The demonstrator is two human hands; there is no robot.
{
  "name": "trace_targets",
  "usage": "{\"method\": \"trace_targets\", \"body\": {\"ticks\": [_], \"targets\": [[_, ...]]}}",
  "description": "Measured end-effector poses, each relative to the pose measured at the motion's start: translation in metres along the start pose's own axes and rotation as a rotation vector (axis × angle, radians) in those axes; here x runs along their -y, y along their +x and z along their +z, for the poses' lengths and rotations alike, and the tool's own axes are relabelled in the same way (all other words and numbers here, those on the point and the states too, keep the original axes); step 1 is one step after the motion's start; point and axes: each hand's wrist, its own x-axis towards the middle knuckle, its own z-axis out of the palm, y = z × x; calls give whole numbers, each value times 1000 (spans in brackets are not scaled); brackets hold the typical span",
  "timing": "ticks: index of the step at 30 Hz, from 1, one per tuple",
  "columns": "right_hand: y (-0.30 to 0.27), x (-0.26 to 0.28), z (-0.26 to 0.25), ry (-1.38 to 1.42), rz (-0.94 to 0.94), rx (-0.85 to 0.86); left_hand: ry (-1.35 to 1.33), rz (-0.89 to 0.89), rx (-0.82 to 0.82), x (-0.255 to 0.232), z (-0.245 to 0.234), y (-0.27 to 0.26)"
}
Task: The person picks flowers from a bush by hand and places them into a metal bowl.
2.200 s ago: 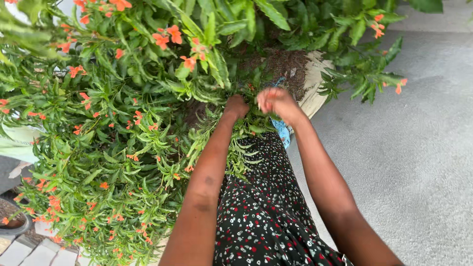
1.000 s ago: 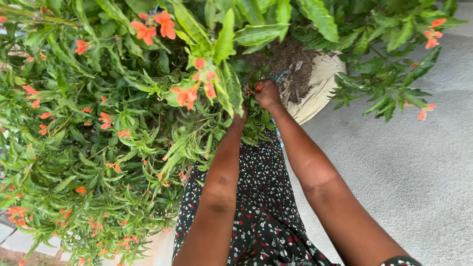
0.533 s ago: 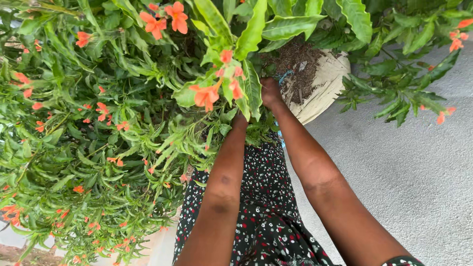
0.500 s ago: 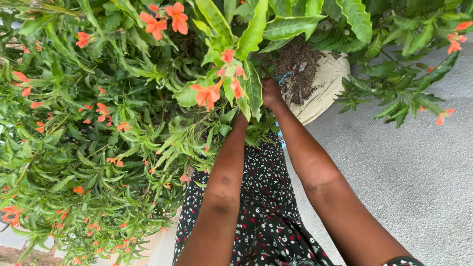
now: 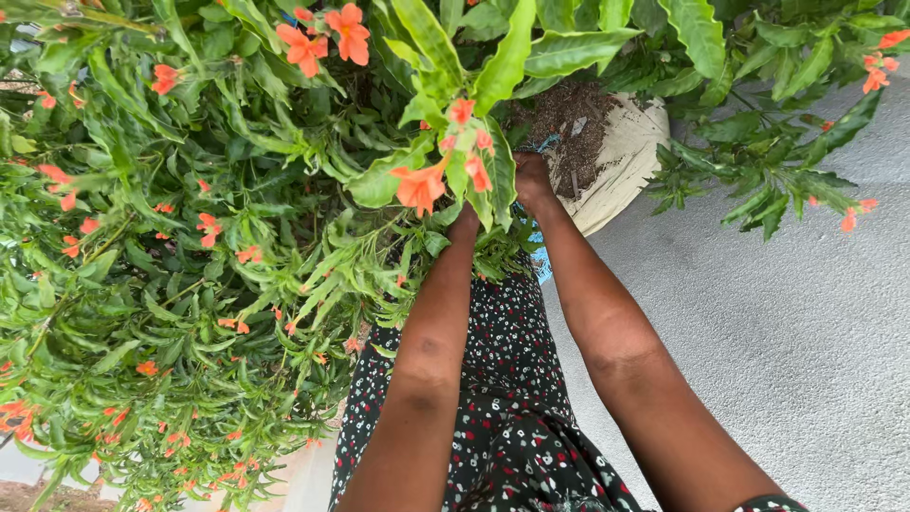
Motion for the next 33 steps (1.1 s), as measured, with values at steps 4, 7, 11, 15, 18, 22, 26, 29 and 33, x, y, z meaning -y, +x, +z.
{"method": "trace_targets", "body": {"ticks": [4, 7, 11, 15, 18, 22, 26, 29, 33], "targets": [[0, -2, 0, 5, -123, 3, -24, 3, 21, -5, 3, 0], [1, -6, -1, -43, -308, -45, -35, -12, 44, -8, 6, -1], [-1, 0, -10, -126, -378, -114, -55, -84, 119, -1, 6, -22], [-9, 18, -25, 48, -351, -106, -83, -154, 202, -4, 18, -39], [-20, 31, -36, 21, -357, -141, -120, -185, 240, -18, 33, -46], [-26, 54, -46, 84, -377, -126, -184, -207, 284, -49, 50, -48], [-36, 74, -65, 119, -379, -181, -269, -237, 384, -91, 70, -50], [-52, 95, -73, 465, -286, -80, -327, -281, 455, -116, 78, -68], [-89, 132, -80, 553, -332, -131, -418, -338, 518, -168, 77, -105]]}}
